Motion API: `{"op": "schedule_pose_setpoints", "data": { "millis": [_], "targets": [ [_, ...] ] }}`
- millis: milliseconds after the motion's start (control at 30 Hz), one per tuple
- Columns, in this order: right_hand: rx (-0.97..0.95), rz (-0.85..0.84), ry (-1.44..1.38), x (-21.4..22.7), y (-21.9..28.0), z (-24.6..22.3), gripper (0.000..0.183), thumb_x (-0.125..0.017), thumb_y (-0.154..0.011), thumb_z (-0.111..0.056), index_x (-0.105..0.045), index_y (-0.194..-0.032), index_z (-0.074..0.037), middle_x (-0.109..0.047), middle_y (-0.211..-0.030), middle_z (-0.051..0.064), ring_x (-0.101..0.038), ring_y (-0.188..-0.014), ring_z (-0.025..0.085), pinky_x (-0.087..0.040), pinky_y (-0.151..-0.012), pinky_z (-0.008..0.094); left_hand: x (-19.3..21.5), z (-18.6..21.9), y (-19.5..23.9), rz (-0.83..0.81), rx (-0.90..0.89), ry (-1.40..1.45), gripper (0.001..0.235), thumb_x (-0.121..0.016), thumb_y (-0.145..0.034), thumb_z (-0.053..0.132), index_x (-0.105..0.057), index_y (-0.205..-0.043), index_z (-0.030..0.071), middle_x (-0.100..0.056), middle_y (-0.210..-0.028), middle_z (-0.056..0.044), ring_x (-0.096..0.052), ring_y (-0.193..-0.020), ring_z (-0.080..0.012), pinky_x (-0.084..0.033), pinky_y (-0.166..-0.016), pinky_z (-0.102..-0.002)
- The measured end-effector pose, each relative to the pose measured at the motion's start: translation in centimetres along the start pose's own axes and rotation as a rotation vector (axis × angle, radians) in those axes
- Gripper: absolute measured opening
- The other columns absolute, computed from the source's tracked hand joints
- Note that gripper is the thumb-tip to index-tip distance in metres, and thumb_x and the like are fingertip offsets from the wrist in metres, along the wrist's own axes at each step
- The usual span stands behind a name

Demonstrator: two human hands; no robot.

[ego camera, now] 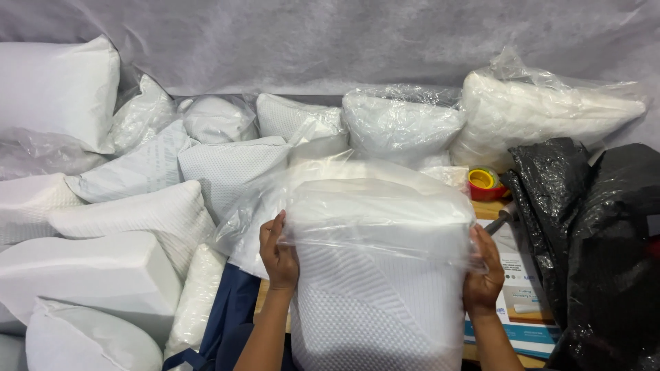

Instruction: Cleaning a pillow with a lint roller and then placing it into a plastic bag and sealing it for packaging.

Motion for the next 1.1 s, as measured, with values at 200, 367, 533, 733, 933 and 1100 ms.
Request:
{"op": "schedule_pose_setpoints", "data": {
  "millis": [200,367,533,733,933,1100],
  "targets": [
    [-0.541,-0.127,0.008,1.1,5.8,9.3,0.047,-0.046,-0.102,-0.013,-0.052,-0.148,-0.008,-0.05,-0.156,0.012,-0.044,-0.147,0.026,-0.033,-0.124,0.038,-1.2,-3.3,4.5,-0.327,0.388,-0.01,0.062,-0.044,-0.103,0.044,-0.038,-0.158,0.016,-0.049,-0.134,-0.01,-0.052,-0.13,-0.0222,-0.044,-0.113,-0.039],
    [-0.711,-0.073,-0.016,-0.6,4.6,11.8,0.056,-0.049,-0.1,-0.043,-0.054,-0.145,-0.009,-0.052,-0.154,0.01,-0.045,-0.145,0.025,-0.033,-0.121,0.039,-3.1,-1.0,2.5,-0.348,0.593,0.134,0.072,-0.037,-0.099,0.041,-0.021,-0.163,0.013,-0.028,-0.157,-0.009,-0.032,-0.15,-0.0245,-0.02,-0.128,-0.045],
    [-0.356,0.015,-0.089,-1.7,-2.5,8.3,0.026,-0.049,-0.113,-0.013,-0.061,-0.131,0.001,-0.062,-0.136,0.02,-0.052,-0.133,0.025,-0.038,-0.117,0.046,-2.9,5.6,-4.4,-0.187,0.517,0.212,0.067,-0.047,-0.105,0.036,-0.029,-0.161,0.003,-0.031,-0.164,-0.025,-0.028,-0.153,-0.0379,-0.021,-0.127,-0.053],
    [-0.244,-0.047,-0.059,-5.3,-19.3,8.1,0.017,-0.055,-0.109,-0.014,-0.072,-0.113,-0.011,-0.071,-0.105,0.008,-0.066,-0.105,0.016,-0.048,-0.102,0.04,-3.5,9.9,-16.5,-0.053,0.457,0.188,0.059,-0.041,-0.11,0.048,-0.049,-0.151,0.006,-0.052,-0.151,-0.019,-0.047,-0.143,-0.0296,-0.033,-0.121,-0.047],
    [-0.716,-0.365,0.335,-8.9,-15.1,12.3,0.038,-0.072,-0.089,-0.054,-0.078,-0.114,-0.026,-0.075,-0.113,0.0,-0.065,-0.12,0.021,-0.049,-0.102,0.037,-5.5,-6.2,-13.9,-0.153,0.945,0.206,0.055,-0.052,-0.106,0.045,-0.057,-0.145,0.007,-0.064,-0.132,-0.026,-0.064,-0.122,-0.037,-0.052,-0.101,-0.053],
    [-0.766,-0.279,0.166,-9.3,-5.0,22.8,0.034,-0.067,-0.096,-0.029,-0.075,-0.115,-0.003,-0.072,-0.115,0.021,-0.065,-0.115,0.034,-0.049,-0.099,0.047,-3.2,-8.4,-6.2,-0.192,1.05,0.125,0.052,-0.057,-0.106,0.04,-0.056,-0.147,0.007,-0.061,-0.139,-0.025,-0.06,-0.128,-0.0382,-0.051,-0.102,-0.051]
  ]
}}
Point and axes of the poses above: each hand's wrist, its own y-axis away from the middle knuckle, its own x-axis out of the back of the hand, z = x × y, the point moved 9 cm from there along -y, towards the middle knuckle
